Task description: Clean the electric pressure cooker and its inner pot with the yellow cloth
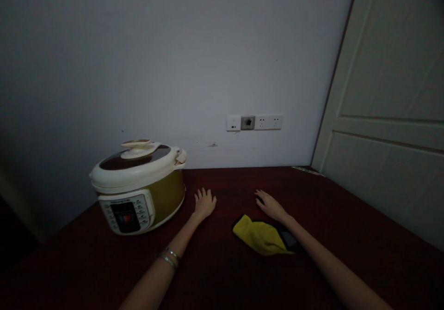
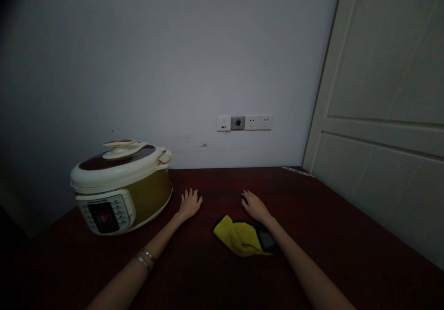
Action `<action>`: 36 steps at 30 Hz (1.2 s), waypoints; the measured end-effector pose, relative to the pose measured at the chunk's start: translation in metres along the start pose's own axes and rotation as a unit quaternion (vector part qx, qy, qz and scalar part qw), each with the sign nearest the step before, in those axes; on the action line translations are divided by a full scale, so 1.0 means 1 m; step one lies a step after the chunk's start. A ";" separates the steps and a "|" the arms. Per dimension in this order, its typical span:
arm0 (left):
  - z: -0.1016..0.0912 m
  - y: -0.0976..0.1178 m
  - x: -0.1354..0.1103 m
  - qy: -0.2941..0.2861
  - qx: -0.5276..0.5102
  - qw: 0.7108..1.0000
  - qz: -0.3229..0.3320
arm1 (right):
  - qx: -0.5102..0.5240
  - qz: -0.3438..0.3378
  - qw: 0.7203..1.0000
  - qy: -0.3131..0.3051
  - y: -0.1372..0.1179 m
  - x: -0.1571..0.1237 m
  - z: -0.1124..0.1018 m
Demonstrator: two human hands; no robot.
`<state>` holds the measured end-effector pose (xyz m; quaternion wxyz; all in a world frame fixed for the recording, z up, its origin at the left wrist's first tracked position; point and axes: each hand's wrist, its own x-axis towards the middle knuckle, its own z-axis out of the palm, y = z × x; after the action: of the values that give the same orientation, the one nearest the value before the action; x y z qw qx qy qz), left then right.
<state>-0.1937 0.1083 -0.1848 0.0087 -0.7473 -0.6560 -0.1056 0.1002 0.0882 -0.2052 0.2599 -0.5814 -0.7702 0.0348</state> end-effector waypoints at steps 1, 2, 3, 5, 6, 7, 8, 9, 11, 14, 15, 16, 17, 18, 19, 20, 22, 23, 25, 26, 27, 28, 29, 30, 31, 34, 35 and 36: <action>0.000 0.000 0.000 0.000 -0.002 1.000 0.000 | -0.002 -0.001 1.000 0.000 0.000 0.000 0.000; -0.002 0.000 -0.001 -0.001 -0.005 1.000 -0.001 | -0.003 -0.001 1.000 0.000 0.000 0.000 0.000; -0.004 0.000 -0.002 0.000 -0.007 1.000 -0.002 | -0.003 -0.002 1.000 0.000 -0.001 0.000 0.000; -0.015 0.003 -0.004 0.009 -0.011 1.000 0.021 | -0.003 -0.001 1.000 0.001 -0.002 -0.001 -0.001; -0.022 0.005 -0.006 0.017 -0.013 0.998 0.060 | -0.002 0.001 1.000 0.001 -0.002 -0.001 -0.001; -0.032 0.009 -0.009 0.022 -0.017 0.993 0.114 | -0.001 0.003 1.000 0.002 -0.002 -0.001 -0.002; -0.043 0.013 -0.013 0.023 -0.024 0.982 0.186 | 0.002 0.006 1.000 0.003 -0.003 -0.001 -0.002; -0.054 0.018 -0.017 0.013 -0.035 0.964 0.262 | 0.005 0.008 1.000 0.004 -0.003 -0.001 -0.002; -0.074 0.031 -0.028 -0.029 -0.071 0.929 0.362 | 0.017 0.011 1.000 0.006 -0.004 -0.001 -0.003; -0.090 0.050 -0.045 -0.111 -0.127 0.875 0.454 | 0.044 0.014 0.999 0.012 -0.006 -0.002 -0.004; -0.091 0.056 -0.050 -0.133 -0.136 0.861 0.471 | 0.055 0.017 0.998 0.015 -0.007 -0.002 -0.004; -0.090 0.060 -0.053 -0.148 -0.139 0.853 0.481 | 0.068 0.020 0.997 0.018 -0.007 -0.003 -0.004; -0.087 0.064 -0.056 -0.155 -0.137 0.850 0.485 | 0.082 0.025 0.996 0.022 -0.008 -0.003 -0.004; -0.084 0.067 -0.058 -0.154 -0.131 0.851 0.485 | 0.098 0.030 0.994 0.026 -0.008 -0.003 -0.005; -0.081 0.069 -0.059 -0.148 -0.125 0.855 0.482 | 0.116 0.036 0.992 0.030 -0.008 -0.002 -0.006; -0.078 0.070 -0.059 -0.137 -0.119 0.860 0.477 | 0.135 0.043 0.989 0.034 -0.008 -0.001 -0.007; -0.077 0.070 -0.056 -0.121 -0.121 0.869 0.465 | 0.178 0.058 0.981 0.045 -0.011 0.004 -0.016; -0.079 0.069 -0.055 -0.118 -0.134 0.872 0.456 | 0.201 0.064 0.976 0.050 -0.013 0.006 -0.022; -0.088 0.065 -0.051 -0.121 -0.195 0.871 0.434 | 0.244 0.065 0.966 0.056 -0.025 0.008 -0.042; -0.096 0.062 -0.050 -0.122 -0.239 0.868 0.419 | 0.271 0.060 0.959 0.052 -0.034 0.007 -0.054; -0.105 0.059 -0.050 -0.121 -0.285 0.862 0.401 | 0.296 0.051 0.953 0.043 -0.046 0.004 -0.066; -0.116 0.056 -0.050 -0.115 -0.330 0.855 0.383 | 0.331 0.039 0.942 0.026 -0.059 -0.002 -0.078; -0.127 0.053 -0.051 -0.108 -0.367 0.849 0.365 | 0.410 0.035 0.911 -0.005 -0.074 -0.010 -0.089; -0.138 0.051 -0.052 -0.097 -0.396 0.844 0.349 | 0.462 0.028 0.886 -0.038 -0.090 -0.019 -0.098; -0.149 0.049 -0.054 -0.082 -0.419 0.840 0.334 | 0.484 0.018 0.871 -0.083 -0.104 -0.028 -0.104; -0.175 0.047 -0.061 -0.050 -0.464 0.834 0.294 | 0.483 0.009 0.860 -0.163 -0.134 -0.053 -0.110; -0.180 0.046 -0.062 -0.047 -0.477 0.831 0.281 | 0.477 0.014 0.860 -0.179 -0.138 -0.058 -0.108; -0.185 0.046 -0.062 -0.048 -0.489 0.828 0.268 | 0.471 0.021 0.861 -0.191 -0.139 -0.060 -0.107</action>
<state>-0.1829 0.0127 -0.0090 -0.3620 -0.8043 -0.2916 -0.3702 0.0369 -0.0383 -0.0852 0.3496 -0.3872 -0.6841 0.5097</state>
